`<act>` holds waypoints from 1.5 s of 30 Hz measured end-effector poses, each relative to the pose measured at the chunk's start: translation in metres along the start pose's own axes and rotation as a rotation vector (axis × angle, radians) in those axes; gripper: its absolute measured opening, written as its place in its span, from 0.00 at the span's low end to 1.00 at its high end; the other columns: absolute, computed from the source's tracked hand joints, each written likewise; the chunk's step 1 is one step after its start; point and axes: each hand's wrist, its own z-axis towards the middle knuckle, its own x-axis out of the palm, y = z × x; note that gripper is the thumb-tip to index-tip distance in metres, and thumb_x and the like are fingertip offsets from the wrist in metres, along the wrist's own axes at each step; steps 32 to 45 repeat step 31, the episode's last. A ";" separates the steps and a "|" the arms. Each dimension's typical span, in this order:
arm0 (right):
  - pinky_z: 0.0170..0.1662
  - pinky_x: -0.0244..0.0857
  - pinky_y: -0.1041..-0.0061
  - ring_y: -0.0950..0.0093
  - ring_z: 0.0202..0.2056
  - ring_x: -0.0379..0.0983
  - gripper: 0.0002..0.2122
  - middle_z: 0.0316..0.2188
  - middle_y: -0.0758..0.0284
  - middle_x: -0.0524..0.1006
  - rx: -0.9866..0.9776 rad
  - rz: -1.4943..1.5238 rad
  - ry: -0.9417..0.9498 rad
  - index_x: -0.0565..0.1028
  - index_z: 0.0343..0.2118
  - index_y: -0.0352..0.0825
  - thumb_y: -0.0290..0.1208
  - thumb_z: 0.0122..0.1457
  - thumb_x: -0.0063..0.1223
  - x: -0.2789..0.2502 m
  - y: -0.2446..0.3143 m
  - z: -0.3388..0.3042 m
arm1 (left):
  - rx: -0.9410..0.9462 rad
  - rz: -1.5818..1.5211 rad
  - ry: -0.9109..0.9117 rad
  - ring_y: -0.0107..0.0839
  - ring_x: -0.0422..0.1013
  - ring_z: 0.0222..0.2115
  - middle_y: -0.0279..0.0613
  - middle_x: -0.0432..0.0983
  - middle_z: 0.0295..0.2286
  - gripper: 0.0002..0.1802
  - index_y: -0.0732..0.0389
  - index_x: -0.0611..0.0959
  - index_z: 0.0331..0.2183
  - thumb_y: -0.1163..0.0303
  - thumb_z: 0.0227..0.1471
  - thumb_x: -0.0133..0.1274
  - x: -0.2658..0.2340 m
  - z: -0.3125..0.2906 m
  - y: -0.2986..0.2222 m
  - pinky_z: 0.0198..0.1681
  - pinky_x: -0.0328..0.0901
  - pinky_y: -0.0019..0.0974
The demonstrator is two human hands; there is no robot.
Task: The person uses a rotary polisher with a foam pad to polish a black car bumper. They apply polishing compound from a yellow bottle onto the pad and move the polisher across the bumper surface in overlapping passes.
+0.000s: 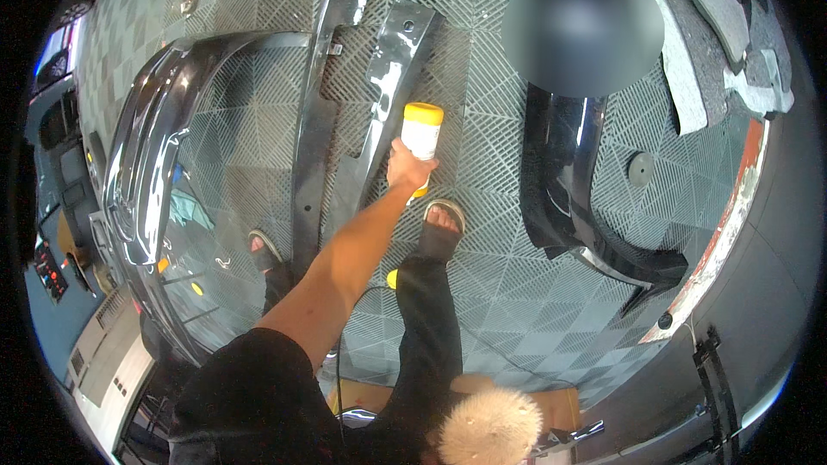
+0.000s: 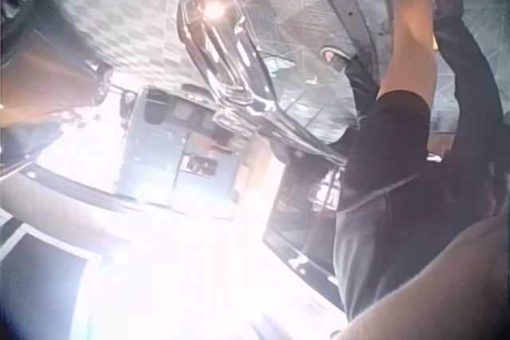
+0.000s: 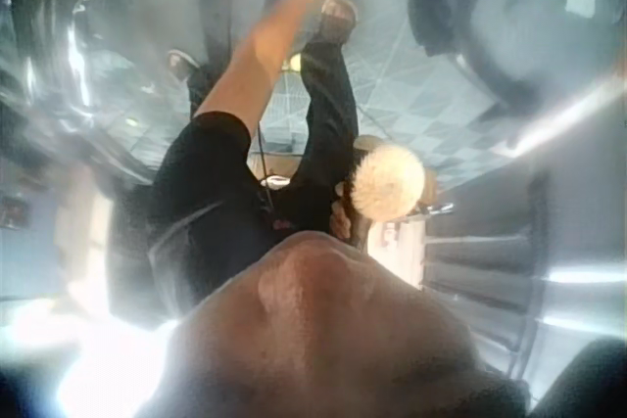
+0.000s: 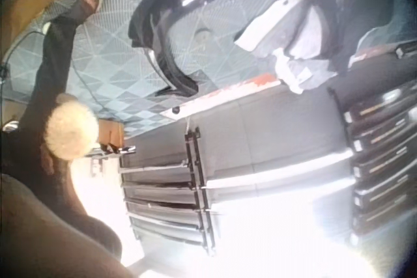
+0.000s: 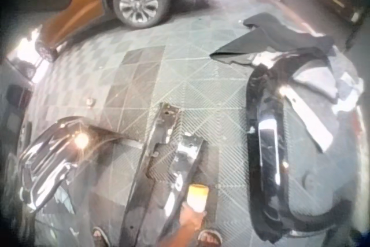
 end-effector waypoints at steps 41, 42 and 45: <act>0.14 0.63 0.67 0.67 0.12 0.67 0.48 0.17 0.59 0.71 0.599 -1.014 0.378 0.66 0.57 0.31 0.79 0.56 0.32 0.215 -0.491 0.074 | 1.279 -0.886 -0.590 0.46 0.55 0.67 0.52 0.48 0.68 0.65 0.60 0.46 0.71 0.68 0.43 0.74 -0.685 -0.596 0.208 0.66 0.58 0.50; 0.14 0.63 0.67 0.67 0.12 0.67 0.48 0.17 0.59 0.71 0.599 -1.014 0.378 0.66 0.57 0.31 0.79 0.56 0.32 0.215 -0.491 0.074 | 1.279 -0.886 -0.590 0.46 0.55 0.67 0.52 0.48 0.68 0.65 0.60 0.46 0.71 0.68 0.43 0.74 -0.685 -0.596 0.208 0.66 0.58 0.50; 0.14 0.63 0.67 0.67 0.12 0.67 0.48 0.17 0.59 0.71 0.599 -1.014 0.378 0.66 0.57 0.31 0.79 0.56 0.32 0.215 -0.491 0.074 | 1.279 -0.886 -0.590 0.46 0.55 0.67 0.52 0.48 0.68 0.65 0.60 0.46 0.71 0.68 0.43 0.74 -0.685 -0.596 0.208 0.66 0.58 0.50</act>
